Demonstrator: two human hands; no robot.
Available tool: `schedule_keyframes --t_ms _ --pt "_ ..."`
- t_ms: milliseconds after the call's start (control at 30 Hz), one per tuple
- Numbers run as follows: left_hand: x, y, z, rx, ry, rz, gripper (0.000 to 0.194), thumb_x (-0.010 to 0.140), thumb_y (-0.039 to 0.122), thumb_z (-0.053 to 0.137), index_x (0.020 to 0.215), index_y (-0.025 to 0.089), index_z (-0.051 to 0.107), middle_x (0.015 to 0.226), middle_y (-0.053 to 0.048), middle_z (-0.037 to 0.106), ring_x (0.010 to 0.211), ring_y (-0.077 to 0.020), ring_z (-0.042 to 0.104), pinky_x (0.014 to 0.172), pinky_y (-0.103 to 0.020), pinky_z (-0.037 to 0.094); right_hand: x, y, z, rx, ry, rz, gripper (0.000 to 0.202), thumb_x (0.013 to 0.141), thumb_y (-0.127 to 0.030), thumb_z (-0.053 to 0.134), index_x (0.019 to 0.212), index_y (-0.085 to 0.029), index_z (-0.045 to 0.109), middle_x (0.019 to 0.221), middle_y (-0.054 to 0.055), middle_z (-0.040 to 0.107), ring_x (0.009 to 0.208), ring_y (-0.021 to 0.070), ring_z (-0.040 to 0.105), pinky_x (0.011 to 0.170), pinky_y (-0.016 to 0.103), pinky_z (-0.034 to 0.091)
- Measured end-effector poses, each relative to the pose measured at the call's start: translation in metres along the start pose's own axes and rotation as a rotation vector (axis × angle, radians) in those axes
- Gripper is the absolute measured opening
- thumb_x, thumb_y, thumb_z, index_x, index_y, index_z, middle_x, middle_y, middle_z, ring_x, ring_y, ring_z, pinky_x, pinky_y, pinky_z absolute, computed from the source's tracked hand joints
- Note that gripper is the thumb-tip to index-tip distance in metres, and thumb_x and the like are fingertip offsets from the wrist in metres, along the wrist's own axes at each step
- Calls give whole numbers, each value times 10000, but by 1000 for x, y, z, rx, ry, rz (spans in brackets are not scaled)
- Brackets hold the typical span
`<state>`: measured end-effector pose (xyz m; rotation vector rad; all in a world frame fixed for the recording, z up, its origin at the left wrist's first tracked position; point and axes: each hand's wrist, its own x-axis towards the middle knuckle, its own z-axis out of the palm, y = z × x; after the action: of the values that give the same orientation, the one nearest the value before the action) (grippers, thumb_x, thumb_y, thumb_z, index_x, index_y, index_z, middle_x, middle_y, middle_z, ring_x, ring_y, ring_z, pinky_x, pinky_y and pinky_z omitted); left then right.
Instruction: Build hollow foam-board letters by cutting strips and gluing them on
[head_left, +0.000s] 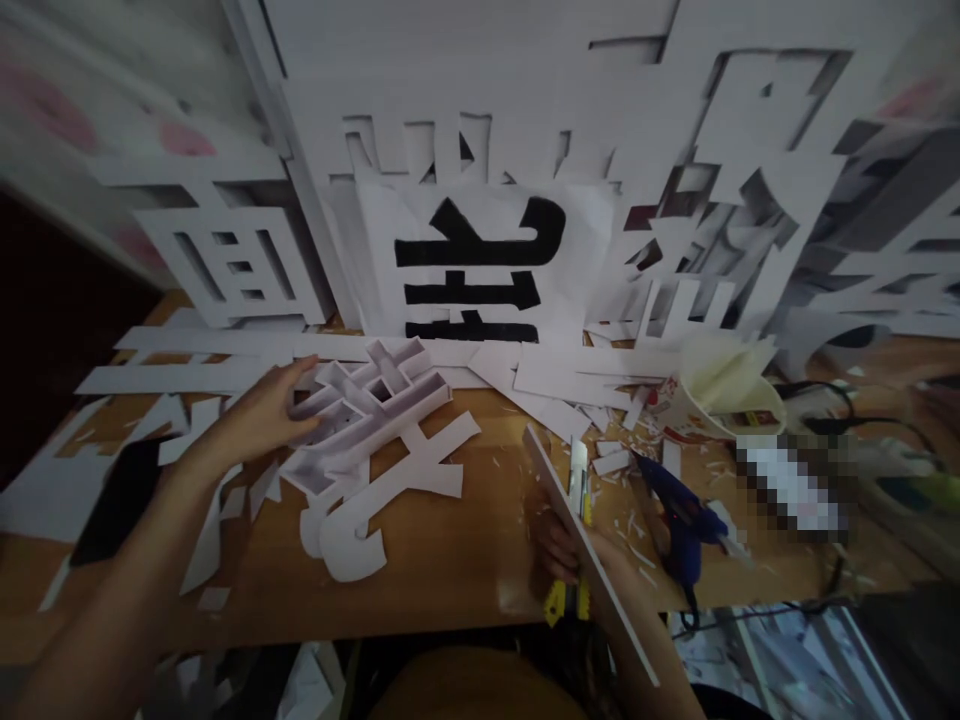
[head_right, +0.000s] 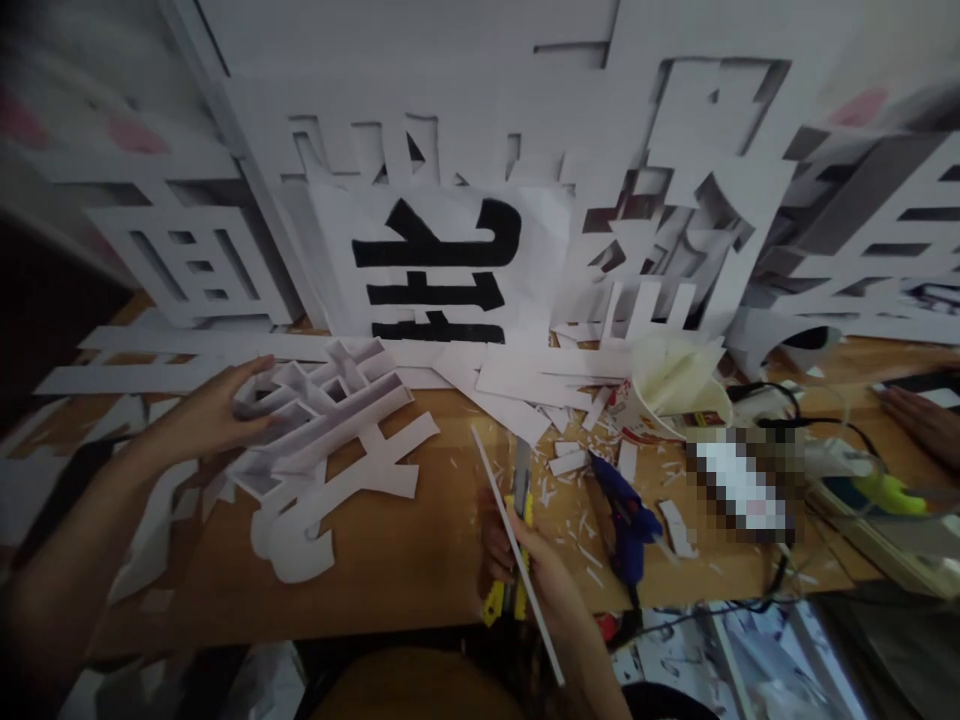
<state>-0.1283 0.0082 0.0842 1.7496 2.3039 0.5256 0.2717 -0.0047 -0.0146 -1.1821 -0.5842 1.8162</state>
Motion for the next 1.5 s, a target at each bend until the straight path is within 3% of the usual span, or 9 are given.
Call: schedule_keyframes --t_ms 100,167,300,433,567,767,1000,1167,1500 --pt "-33 44 0 6 171 29 517 859 493 604 1301 229 556 1335 -30 598 1335 -333 493 1125 -531 378 -8 -16 8 109 -165 148 401 573 -412 867 869 -179 729 541 -77 398 446 53 278 361 133 261" --pt "-65 83 13 -220 230 -33 334 893 466 580 1163 274 623 1142 3 686 1109 -254 648 1003 -430 517 -10 -22 15 116 -139 168 392 567 -376 892 855 -176 717 538 -73 429 447 61 314 378 147 296" --pt "-111 157 65 -688 -238 -117 379 955 525 436 1107 246 642 872 -31 744 806 -209 718 715 -331 587 -10 -20 28 -66 76 86 431 629 -485 874 889 -181 715 640 -9 626 536 141 536 509 249 467" --pt "-117 190 101 -731 -324 -128 350 955 495 456 1077 219 632 944 -54 764 856 -205 724 745 -314 569 -11 -12 34 -321 93 -90 470 624 -587 846 823 -186 703 679 1 654 625 174 575 576 271 481" --pt "-113 178 97 -491 -247 -63 267 960 406 453 971 216 641 795 -36 764 738 -212 728 673 -306 562 -15 -10 28 -377 37 -164 455 720 -611 775 886 -193 709 711 2 656 617 160 565 561 258 467" --pt "-118 138 84 -177 -9 92 347 983 313 390 1123 205 689 1060 -76 780 927 -245 754 777 -356 607 -16 -17 14 -356 60 -70 513 824 -660 641 1100 -227 643 576 -39 597 400 139 483 396 251 373" --pt "-116 135 106 46 21 298 459 905 48 372 1236 185 659 1130 -61 762 979 -219 745 852 -359 615 -20 -22 6 -632 45 -287 433 788 -555 680 1054 -217 638 915 41 682 940 247 657 792 326 544" --pt "-114 149 105 -99 58 508 357 949 78 400 1113 186 698 954 -30 794 830 -179 761 704 -280 628 -19 -18 13 -538 104 -322 421 773 -589 692 947 -209 639 822 40 657 867 234 645 738 309 535" --pt "-117 152 104 -303 254 520 128 951 153 567 906 220 666 869 28 777 782 -118 742 739 -218 578 -10 -28 8 -458 -27 -76 561 720 -749 677 703 -213 513 473 -67 482 366 89 428 363 202 352"
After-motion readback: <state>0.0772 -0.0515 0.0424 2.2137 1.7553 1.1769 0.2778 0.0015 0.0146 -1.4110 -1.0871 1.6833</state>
